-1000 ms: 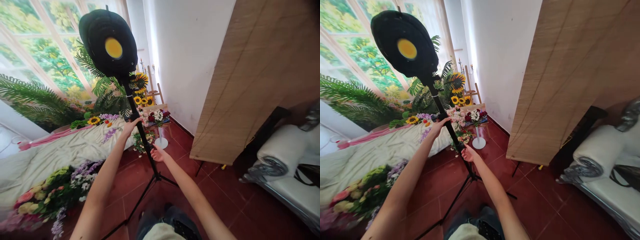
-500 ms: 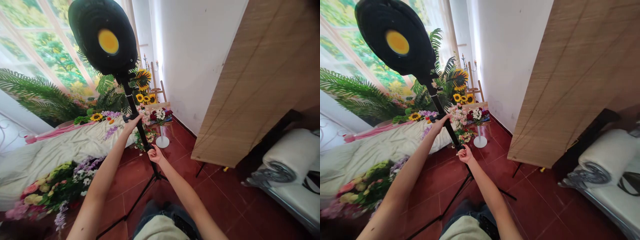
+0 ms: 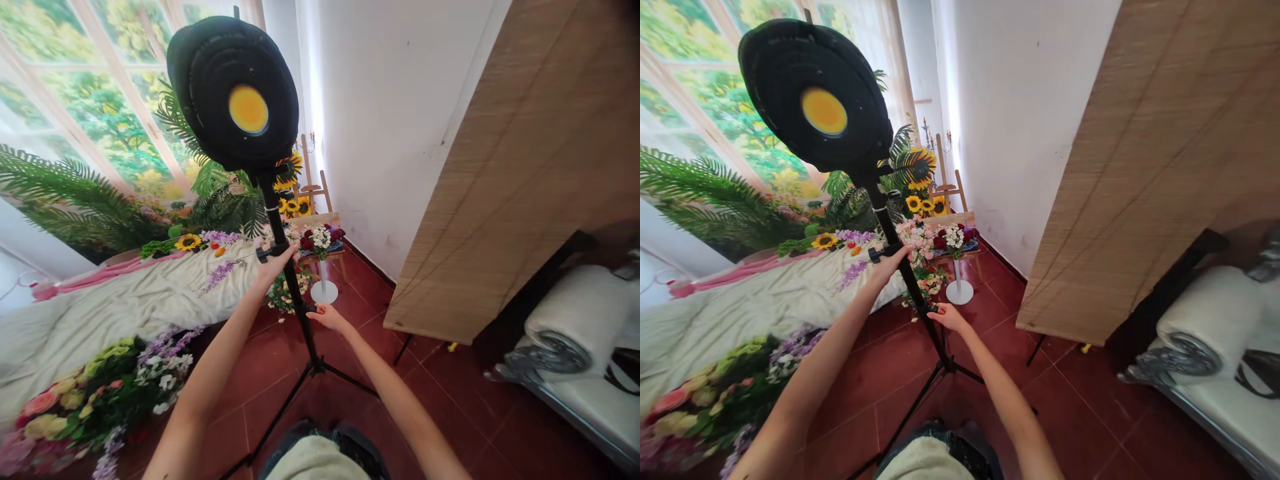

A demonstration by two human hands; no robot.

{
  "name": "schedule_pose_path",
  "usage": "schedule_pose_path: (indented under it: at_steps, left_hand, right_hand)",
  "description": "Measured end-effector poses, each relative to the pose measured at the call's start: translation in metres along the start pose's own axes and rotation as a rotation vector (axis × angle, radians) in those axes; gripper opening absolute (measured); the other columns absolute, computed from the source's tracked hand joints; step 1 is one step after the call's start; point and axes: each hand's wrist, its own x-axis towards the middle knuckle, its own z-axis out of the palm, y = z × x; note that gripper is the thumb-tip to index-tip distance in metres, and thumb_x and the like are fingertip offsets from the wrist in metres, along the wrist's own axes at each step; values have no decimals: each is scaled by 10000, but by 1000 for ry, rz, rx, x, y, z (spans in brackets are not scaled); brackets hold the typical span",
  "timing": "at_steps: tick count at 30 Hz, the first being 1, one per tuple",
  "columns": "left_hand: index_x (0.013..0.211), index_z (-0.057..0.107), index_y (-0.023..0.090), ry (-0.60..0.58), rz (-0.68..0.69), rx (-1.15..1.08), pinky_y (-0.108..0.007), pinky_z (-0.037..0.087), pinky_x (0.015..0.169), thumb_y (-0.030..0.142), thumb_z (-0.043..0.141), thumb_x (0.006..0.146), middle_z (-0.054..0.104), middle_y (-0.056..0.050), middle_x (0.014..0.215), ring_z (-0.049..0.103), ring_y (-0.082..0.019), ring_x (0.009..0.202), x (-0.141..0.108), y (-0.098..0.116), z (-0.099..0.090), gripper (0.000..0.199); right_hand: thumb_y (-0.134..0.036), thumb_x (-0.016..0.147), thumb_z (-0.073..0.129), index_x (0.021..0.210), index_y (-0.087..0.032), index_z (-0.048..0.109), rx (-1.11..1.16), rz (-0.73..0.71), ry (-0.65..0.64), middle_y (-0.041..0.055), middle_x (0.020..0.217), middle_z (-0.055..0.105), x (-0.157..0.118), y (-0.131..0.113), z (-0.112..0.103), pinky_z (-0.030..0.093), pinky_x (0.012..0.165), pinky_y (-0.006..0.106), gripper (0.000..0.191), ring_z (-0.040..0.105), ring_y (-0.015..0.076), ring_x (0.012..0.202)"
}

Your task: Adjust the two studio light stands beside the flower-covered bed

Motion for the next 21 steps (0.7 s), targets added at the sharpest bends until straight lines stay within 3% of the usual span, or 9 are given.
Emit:
schedule_pose_path:
  at_steps: [3, 7, 10, 13, 18, 21]
  left_hand:
    - [519, 572, 188, -56, 70, 12, -278, 460, 579, 496, 653, 633, 577, -26, 536, 537, -152, 543, 0, 1, -2, 338]
    - [498, 569, 201, -72, 124, 66, -292, 448, 573, 485, 618, 679, 570, -26, 525, 528, -155, 520, -1, -9, -3, 341]
    - [504, 572, 201, -79, 109, 92, -300, 446, 569, 481, 610, 687, 574, -26, 527, 534, -156, 511, -7, -26, -1, 336]
    - [534, 575, 200, -89, 63, 75, -293, 448, 555, 483, 606, 689, 575, -20, 527, 542, -154, 507, -17, -54, 2, 325]
    - [569, 582, 190, -63, 37, 95, -273, 453, 562, 468, 615, 682, 587, -14, 559, 555, -146, 536, -36, -108, 9, 301]
    - [569, 581, 185, -21, 17, 120, -271, 456, 582, 457, 611, 686, 591, -17, 567, 565, -150, 564, -41, -126, 13, 297]
  right_hand:
    - [-239, 689, 650, 567, -188, 445, -431, -161, 0, -38, 533, 385, 2, -17, -9, 194, 489, 205, 244, 354, 89, 549]
    - [-189, 709, 614, 594, -200, 479, -706, -268, 63, 10, 634, 480, -3, -25, -6, 232, 534, 221, 177, 441, 136, 678]
    - [-366, 727, 636, 619, -208, 460, -731, -198, 235, -19, 603, 452, -11, -20, 0, 215, 534, 219, 260, 419, 118, 608]
    - [-503, 790, 533, 647, -214, 453, -672, -66, 388, -42, 560, 439, -17, -15, 2, 204, 525, 220, 332, 393, 102, 534]
    - [-544, 812, 491, 699, -220, 488, -635, -10, 398, -37, 592, 517, -23, -12, 1, 222, 523, 219, 344, 432, 103, 537]
    - [-531, 793, 536, 735, -229, 502, -613, -34, 375, -36, 598, 531, -27, -14, 0, 218, 524, 223, 309, 434, 107, 538]
